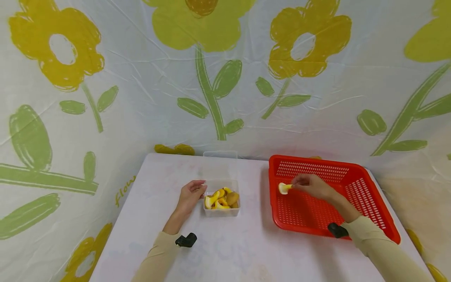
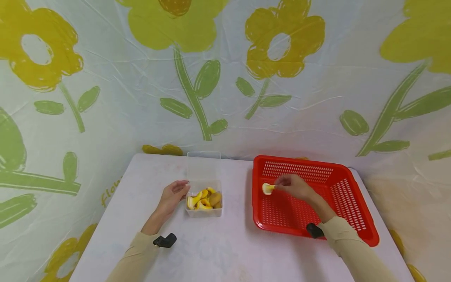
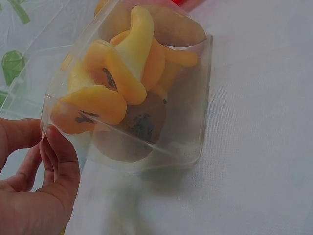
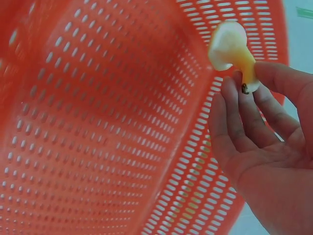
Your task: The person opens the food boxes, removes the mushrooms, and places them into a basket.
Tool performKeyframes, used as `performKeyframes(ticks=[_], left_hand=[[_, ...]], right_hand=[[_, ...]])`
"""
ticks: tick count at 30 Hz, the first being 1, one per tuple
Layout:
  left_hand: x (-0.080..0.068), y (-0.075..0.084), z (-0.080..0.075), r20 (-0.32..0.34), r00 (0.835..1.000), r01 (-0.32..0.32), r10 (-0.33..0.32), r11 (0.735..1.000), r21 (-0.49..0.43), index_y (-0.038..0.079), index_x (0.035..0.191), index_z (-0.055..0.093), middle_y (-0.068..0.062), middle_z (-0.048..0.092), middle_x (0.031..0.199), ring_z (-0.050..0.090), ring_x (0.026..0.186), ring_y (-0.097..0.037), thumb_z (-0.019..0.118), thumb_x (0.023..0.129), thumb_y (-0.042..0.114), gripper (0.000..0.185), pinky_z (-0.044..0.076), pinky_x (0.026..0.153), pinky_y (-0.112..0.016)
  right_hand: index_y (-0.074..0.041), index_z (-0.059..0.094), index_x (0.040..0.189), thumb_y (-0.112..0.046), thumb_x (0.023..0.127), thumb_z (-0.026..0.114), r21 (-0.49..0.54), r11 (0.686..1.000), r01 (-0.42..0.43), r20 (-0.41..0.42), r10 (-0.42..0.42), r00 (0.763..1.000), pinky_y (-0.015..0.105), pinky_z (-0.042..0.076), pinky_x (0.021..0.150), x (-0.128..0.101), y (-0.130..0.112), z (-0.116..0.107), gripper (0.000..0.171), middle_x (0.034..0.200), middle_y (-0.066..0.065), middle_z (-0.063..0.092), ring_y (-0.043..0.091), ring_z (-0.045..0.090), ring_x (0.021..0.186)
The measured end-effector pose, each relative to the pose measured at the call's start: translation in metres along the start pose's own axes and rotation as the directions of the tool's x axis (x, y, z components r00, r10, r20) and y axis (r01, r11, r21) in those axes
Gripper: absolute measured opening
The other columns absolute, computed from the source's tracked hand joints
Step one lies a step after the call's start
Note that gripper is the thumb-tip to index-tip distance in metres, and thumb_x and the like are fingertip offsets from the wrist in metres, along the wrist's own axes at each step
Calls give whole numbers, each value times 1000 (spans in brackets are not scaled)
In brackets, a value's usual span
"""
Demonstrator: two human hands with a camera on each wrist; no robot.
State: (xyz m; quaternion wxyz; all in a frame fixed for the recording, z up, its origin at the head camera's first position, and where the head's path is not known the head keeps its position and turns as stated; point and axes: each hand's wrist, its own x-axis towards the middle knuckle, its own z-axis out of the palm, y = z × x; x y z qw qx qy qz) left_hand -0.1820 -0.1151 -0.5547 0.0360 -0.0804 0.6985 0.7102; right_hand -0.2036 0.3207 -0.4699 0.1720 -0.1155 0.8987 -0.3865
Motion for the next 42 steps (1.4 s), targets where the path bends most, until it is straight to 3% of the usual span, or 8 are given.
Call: performKeyframes(ticks=[10,14,16,21,26,30,36,42], left_hand=[[2,-1,0,-1,1000,19,-19,1000,-5,-4,124,65,-28,67,112,58,77,-17,70,98,8,28,54,68,-19],[2,-2,0,2,1000,15,-15,1000,-5,-4,125,65,-27,67,113,58,77,-18,70,98,9,30,54,69,-19],[-1,4,0,8,1000,12,-12,1000,4,-6,127,63,-29,66,114,59,81,-25,68,99,7,31,55,70,-19],[-2,4,1,7,1000,23,-23,1000,15,-7,128,62,-29,66,115,59,87,-32,67,99,6,32,55,70,-19],[1,-3,1,-12,1000,24,-23,1000,16,-3,126,64,-25,68,114,60,84,-24,70,99,10,30,54,69,-18],[1,-3,1,-14,1000,11,-11,1000,20,-3,125,65,-23,68,111,59,80,-19,69,99,9,30,54,69,-18],[-1,-2,3,-13,1000,1,-1,999,37,-5,127,64,-23,68,111,58,77,-16,69,99,9,32,54,68,-17],[-4,-2,3,-16,1000,-4,5,999,33,-6,127,63,-22,68,108,59,81,-21,69,99,8,32,54,68,-18]], right_hand=[[5,69,110,-3,101,62,-24,999,49,146,-45,988,42,55,89,5,11,10,14,107,15,70,28,61,99],[3,70,108,-1,98,65,-37,998,46,185,-39,982,44,55,89,4,13,12,11,106,13,70,27,60,99],[2,70,106,0,97,66,-45,998,41,206,-31,978,46,56,90,4,14,12,10,106,12,70,26,59,99],[-1,66,104,-4,92,74,-66,996,-63,286,79,955,47,55,92,0,9,12,15,107,9,67,27,57,102],[-4,63,102,-7,86,80,-130,974,-184,346,219,913,42,55,89,-5,2,16,23,105,8,62,26,53,102],[-5,64,102,-12,89,79,-196,959,-204,363,264,893,44,53,90,-8,-2,19,21,105,7,60,26,52,102],[-7,68,112,-20,94,75,-276,936,-217,347,308,886,49,53,92,-12,-9,15,23,108,5,63,25,55,103],[-3,74,109,-16,98,69,-203,976,-82,353,151,923,37,55,79,-11,-20,14,17,93,4,67,21,58,88]])
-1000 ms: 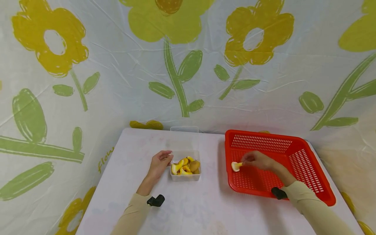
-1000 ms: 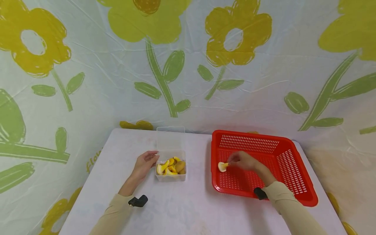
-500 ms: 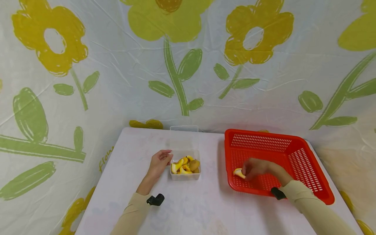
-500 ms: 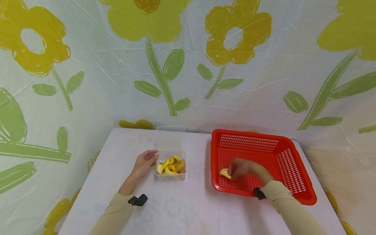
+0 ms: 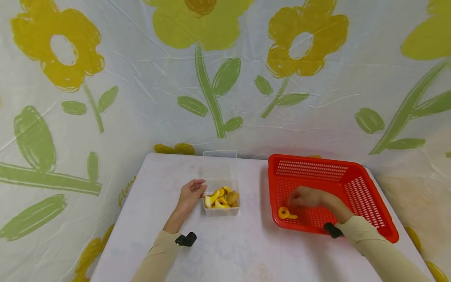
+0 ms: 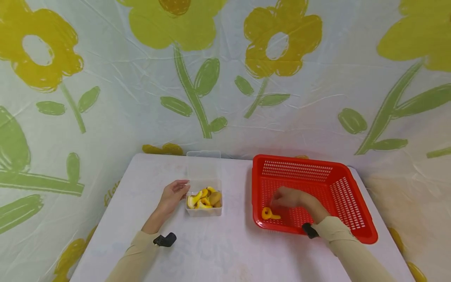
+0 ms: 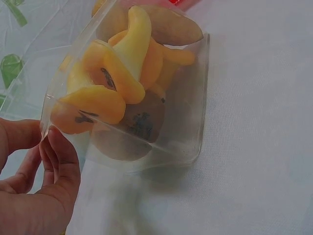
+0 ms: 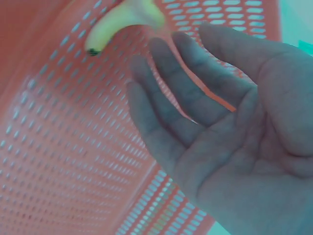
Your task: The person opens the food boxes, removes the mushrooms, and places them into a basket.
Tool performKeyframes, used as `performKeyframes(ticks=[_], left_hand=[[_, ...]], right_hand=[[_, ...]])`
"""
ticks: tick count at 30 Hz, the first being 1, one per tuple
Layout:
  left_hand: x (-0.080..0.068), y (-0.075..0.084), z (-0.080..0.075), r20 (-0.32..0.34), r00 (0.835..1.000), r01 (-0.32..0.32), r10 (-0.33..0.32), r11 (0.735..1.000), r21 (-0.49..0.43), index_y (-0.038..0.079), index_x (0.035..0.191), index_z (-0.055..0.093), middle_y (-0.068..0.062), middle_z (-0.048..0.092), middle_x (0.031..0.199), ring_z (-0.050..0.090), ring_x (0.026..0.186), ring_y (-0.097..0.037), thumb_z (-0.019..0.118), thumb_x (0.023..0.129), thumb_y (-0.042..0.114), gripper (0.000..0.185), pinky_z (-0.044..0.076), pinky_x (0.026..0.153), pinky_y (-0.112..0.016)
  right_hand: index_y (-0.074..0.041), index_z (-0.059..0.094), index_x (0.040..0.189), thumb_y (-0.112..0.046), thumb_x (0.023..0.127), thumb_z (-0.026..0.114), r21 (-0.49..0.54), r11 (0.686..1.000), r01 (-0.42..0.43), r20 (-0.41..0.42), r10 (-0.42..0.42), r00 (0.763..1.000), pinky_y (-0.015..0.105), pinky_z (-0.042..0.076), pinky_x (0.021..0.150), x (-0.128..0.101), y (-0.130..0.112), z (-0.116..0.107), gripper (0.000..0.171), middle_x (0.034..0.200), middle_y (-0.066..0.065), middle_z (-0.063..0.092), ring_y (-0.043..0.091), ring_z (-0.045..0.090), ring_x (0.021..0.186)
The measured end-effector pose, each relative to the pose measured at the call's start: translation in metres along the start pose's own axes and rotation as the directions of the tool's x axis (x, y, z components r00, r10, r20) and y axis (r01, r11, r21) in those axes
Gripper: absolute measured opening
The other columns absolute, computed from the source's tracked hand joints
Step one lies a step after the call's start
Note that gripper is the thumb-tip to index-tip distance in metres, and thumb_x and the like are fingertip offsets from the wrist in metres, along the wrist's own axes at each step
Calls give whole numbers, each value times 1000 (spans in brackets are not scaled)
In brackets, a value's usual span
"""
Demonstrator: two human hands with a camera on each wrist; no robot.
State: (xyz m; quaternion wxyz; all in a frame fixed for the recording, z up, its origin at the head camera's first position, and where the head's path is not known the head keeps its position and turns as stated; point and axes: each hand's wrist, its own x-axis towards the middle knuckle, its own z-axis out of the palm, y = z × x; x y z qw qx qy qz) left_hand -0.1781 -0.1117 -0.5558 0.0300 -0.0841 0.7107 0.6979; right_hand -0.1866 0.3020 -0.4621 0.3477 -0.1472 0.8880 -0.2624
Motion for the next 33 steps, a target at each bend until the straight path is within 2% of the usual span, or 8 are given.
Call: performKeyframes(ticks=[4,6,12,15,20,25,29,33], left_hand=[[-1,0,-1,-4,1000,-1,1,1000,-2,-6,126,64,-20,68,105,59,80,-21,69,99,7,30,54,67,-18],[-1,0,-2,-1,1000,5,-5,1000,2,-5,126,64,-20,68,106,58,79,-20,69,99,7,31,54,68,-17],[-2,3,-3,-5,1000,8,-8,1000,-3,-6,128,63,-21,69,108,59,80,-21,69,99,7,33,54,68,-18],[-2,3,-3,-7,1000,12,-12,1000,-11,-6,128,64,-21,69,107,59,79,-21,69,98,7,33,54,67,-18],[0,2,-2,-3,1000,5,-5,1000,-13,-6,128,63,-20,69,106,58,77,-18,69,99,8,33,54,68,-18],[0,1,-2,2,1000,-2,2,1000,-8,-5,128,63,-23,69,109,58,77,-17,69,99,9,33,53,68,-17],[0,1,-2,10,1000,-1,1,1000,-5,-6,129,63,-28,66,114,59,80,-19,68,99,9,34,54,68,-17],[0,1,-2,3,1000,8,-8,1000,-1,-4,129,64,-26,67,114,59,81,-21,69,99,10,33,54,69,-18]], right_hand=[[-1,73,113,-16,100,67,39,995,86,-45,-85,995,32,53,74,2,-10,1,21,88,3,65,19,57,84],[-2,73,110,-17,101,65,57,992,117,-65,-113,991,31,53,73,4,-16,2,19,86,5,65,20,57,83],[1,70,107,-12,102,64,130,965,226,-125,-211,970,39,60,80,7,-34,1,16,97,12,70,28,64,88],[2,70,104,-12,101,65,143,962,231,-163,-208,965,41,60,79,7,-42,-1,15,95,14,69,29,63,86],[1,69,102,-13,101,65,139,969,206,-241,-169,956,33,55,72,6,-53,-3,15,90,13,66,24,58,83],[3,67,109,-13,101,65,168,953,253,-265,-204,942,37,58,80,9,-65,-1,18,97,14,66,27,61,90],[1,66,113,-15,100,67,164,940,299,-307,-239,921,41,60,83,15,-75,5,20,98,9,68,28,65,93],[-1,67,114,-16,100,68,147,928,341,-359,-271,893,40,60,83,25,-85,11,21,104,9,69,27,65,95]])
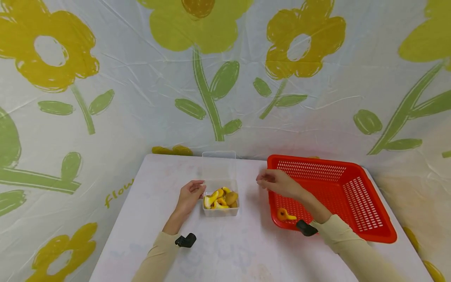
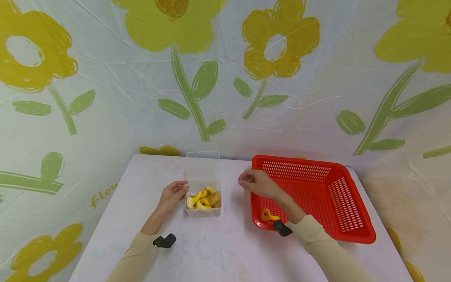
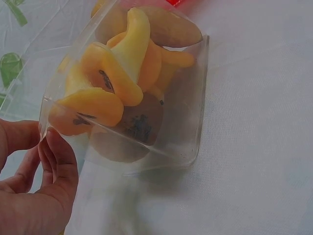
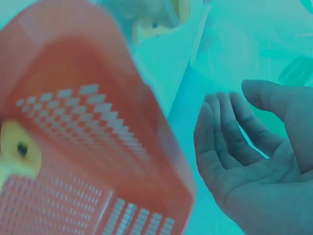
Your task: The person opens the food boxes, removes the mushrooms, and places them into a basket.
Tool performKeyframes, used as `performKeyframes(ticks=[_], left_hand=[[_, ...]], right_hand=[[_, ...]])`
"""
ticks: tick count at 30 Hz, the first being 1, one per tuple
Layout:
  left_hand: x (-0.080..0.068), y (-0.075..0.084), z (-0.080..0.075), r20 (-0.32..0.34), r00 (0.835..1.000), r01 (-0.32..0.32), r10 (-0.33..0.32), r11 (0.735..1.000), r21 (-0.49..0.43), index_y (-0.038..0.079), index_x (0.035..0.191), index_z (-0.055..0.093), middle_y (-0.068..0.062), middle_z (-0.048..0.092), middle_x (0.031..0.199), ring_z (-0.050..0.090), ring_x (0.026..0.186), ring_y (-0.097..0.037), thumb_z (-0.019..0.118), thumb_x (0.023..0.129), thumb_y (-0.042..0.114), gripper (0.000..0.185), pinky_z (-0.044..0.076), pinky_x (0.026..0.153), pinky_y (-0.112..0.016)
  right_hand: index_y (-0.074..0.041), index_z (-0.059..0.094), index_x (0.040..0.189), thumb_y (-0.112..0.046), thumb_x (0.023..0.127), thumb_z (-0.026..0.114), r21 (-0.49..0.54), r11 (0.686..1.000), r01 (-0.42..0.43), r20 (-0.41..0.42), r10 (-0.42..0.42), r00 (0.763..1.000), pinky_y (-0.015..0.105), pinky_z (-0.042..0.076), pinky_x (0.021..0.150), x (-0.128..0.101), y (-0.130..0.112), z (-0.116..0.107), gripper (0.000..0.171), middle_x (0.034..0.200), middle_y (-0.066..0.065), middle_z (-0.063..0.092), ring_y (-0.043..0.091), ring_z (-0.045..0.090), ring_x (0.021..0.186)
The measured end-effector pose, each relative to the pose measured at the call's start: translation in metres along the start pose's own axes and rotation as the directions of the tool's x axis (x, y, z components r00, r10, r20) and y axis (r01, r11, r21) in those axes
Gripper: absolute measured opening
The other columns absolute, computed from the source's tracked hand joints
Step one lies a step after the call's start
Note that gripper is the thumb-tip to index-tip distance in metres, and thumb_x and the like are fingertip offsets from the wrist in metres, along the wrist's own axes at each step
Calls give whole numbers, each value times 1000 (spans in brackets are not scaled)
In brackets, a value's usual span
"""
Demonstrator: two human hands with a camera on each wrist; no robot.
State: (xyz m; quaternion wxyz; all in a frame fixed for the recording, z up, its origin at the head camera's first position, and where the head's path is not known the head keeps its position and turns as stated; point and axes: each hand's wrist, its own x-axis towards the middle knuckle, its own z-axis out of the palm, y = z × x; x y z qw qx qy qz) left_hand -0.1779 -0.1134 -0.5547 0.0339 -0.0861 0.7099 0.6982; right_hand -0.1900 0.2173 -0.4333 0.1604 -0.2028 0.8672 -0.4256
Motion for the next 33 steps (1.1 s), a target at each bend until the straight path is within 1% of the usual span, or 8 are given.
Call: performKeyframes(ticks=[5,10,13,15,21,25,28,33], left_hand=[[-4,6,0,-1,1000,15,-15,1000,-1,-5,130,63,-25,68,112,60,84,-28,69,99,10,34,54,70,-19],[-18,27,2,12,1000,25,-25,1000,4,-10,131,60,-33,64,116,59,84,-28,66,100,5,35,54,70,-19],[-22,34,2,23,999,25,-25,1000,3,-11,131,59,-35,63,117,59,86,-30,65,100,4,35,54,71,-19],[-23,36,1,33,999,23,-23,1000,-1,-12,132,58,-35,62,117,59,87,-30,65,100,5,36,54,72,-19],[-24,38,1,37,999,21,-21,1000,-7,-11,131,58,-32,64,116,59,83,-22,65,100,5,36,55,73,-20],[-25,39,2,28,999,26,-26,1000,3,-11,131,59,-30,66,117,60,92,-36,65,100,5,35,55,73,-20],[-25,40,3,22,999,33,-33,999,5,-10,131,59,-28,66,116,57,101,-47,65,101,5,35,55,74,-19],[-22,37,3,20,999,27,-27,1000,-11,-11,130,60,-26,66,113,57,100,-48,65,100,4,34,55,74,-20]], right_hand=[[-2,68,116,-16,100,67,24,1000,16,-44,-15,999,38,59,85,14,-4,16,22,114,15,69,28,65,101],[0,67,117,-14,101,66,38,998,48,-69,-45,997,37,59,87,25,-6,34,21,112,14,71,28,67,101],[1,67,116,-13,101,65,58,995,81,-66,-77,995,36,59,88,31,-10,43,20,110,13,71,29,67,101],[1,66,117,-12,101,65,73,993,93,-58,-89,994,36,58,90,35,-13,49,21,109,14,71,30,67,102],[-1,67,116,-13,100,66,73,993,93,-26,-91,995,37,57,93,46,-22,67,19,108,10,70,27,66,102],[0,67,115,-11,99,67,63,992,112,11,-113,994,41,56,96,50,-27,81,19,109,11,69,26,64,102],[0,68,114,-9,97,69,51,990,135,32,-137,990,44,55,97,54,-29,92,19,110,13,70,25,64,101],[1,68,113,-5,94,72,51,983,179,77,-182,980,51,54,98,60,-28,108,20,113,20,69,34,65,104]])
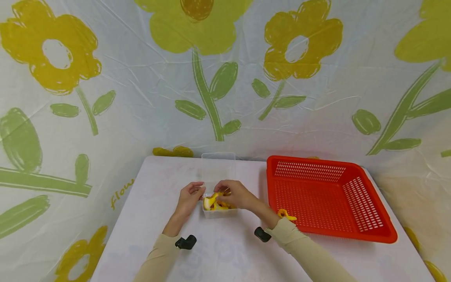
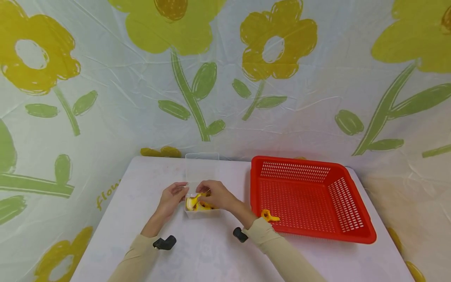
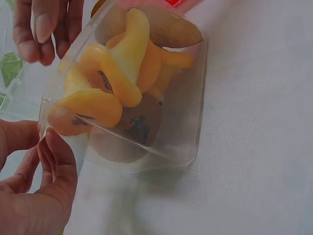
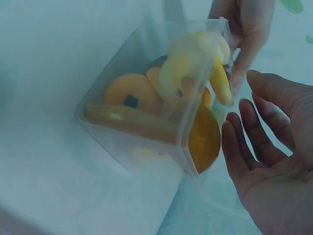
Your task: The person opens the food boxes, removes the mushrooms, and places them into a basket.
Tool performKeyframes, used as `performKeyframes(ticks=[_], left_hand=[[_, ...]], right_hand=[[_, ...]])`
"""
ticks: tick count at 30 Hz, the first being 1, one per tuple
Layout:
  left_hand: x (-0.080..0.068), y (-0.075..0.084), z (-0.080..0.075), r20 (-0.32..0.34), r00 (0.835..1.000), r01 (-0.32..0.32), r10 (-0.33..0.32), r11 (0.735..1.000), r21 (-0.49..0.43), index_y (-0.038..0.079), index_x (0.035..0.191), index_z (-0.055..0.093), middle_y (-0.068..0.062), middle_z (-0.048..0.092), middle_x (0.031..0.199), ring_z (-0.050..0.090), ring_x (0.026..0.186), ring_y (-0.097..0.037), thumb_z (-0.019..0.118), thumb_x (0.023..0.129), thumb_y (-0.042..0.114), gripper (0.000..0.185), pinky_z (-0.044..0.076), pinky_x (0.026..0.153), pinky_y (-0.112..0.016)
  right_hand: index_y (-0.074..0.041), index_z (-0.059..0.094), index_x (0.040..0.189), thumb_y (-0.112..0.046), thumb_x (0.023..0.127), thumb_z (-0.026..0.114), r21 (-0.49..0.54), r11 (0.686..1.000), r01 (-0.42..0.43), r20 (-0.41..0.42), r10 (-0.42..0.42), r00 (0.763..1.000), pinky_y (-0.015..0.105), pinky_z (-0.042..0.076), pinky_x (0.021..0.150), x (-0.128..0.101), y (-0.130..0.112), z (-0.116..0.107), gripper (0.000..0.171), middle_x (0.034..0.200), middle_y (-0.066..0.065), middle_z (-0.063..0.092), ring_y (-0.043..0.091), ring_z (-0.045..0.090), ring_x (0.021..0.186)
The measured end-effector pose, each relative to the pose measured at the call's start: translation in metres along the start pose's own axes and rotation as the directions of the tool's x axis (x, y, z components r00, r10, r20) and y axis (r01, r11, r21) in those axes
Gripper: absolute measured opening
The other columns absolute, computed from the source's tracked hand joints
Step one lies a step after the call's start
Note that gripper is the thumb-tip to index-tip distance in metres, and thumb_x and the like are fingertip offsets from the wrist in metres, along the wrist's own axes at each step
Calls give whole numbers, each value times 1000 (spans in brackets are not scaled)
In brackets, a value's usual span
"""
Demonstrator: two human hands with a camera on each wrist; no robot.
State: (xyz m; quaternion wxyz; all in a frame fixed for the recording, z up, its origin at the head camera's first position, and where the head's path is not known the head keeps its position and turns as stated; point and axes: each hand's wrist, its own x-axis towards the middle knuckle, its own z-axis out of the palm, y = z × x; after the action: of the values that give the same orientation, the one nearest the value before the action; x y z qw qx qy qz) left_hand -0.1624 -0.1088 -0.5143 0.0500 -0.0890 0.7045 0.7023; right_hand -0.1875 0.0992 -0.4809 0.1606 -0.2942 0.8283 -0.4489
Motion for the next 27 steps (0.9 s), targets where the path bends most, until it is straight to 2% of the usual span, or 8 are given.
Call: performKeyframes(ticks=[4,11,16,20,24,27], left_hand=[[2,-2,-1,11,1000,-16,16,1000,-16,-13,130,59,-29,65,113,59,97,-44,66,99,3,35,56,73,-21],[6,-6,-3,20,1000,-13,13,1000,-7,-11,130,60,-24,67,112,58,98,-45,66,99,4,34,56,74,-22],[19,-25,-5,14,1000,-22,23,999,-33,-11,127,62,-16,68,103,61,84,-29,68,98,4,33,57,71,-24],[25,-34,-5,7,1000,-30,30,998,-52,-9,127,62,-9,67,98,59,76,-16,70,98,6,34,55,67,-20],[28,-33,-4,1,1000,-27,27,998,-51,-8,128,63,-9,67,98,59,76,-16,71,97,7,36,53,66,-19],[28,-32,-5,1,1000,-28,28,999,-41,-10,129,61,-14,68,100,59,77,-18,70,98,6,36,54,66,-20]], right_hand=[[5,68,112,1,92,73,-34,998,52,32,-51,998,54,54,97,6,3,7,21,110,22,69,41,63,103],[2,73,107,0,90,76,-206,975,85,41,-78,996,45,47,95,14,1,14,17,106,15,73,33,58,102],[2,75,101,-1,91,76,-287,948,137,91,-115,989,39,45,89,19,-4,18,11,101,13,75,32,59,96],[0,73,97,-3,91,76,-330,941,76,106,-44,993,38,46,86,23,-14,17,7,97,12,74,29,57,91],[0,71,102,-2,92,75,-333,943,-16,121,60,991,43,51,91,26,-24,11,11,100,14,72,28,59,94],[2,69,107,-1,93,74,-315,948,-52,147,103,984,43,55,92,27,-28,4,15,102,15,71,29,63,95]])
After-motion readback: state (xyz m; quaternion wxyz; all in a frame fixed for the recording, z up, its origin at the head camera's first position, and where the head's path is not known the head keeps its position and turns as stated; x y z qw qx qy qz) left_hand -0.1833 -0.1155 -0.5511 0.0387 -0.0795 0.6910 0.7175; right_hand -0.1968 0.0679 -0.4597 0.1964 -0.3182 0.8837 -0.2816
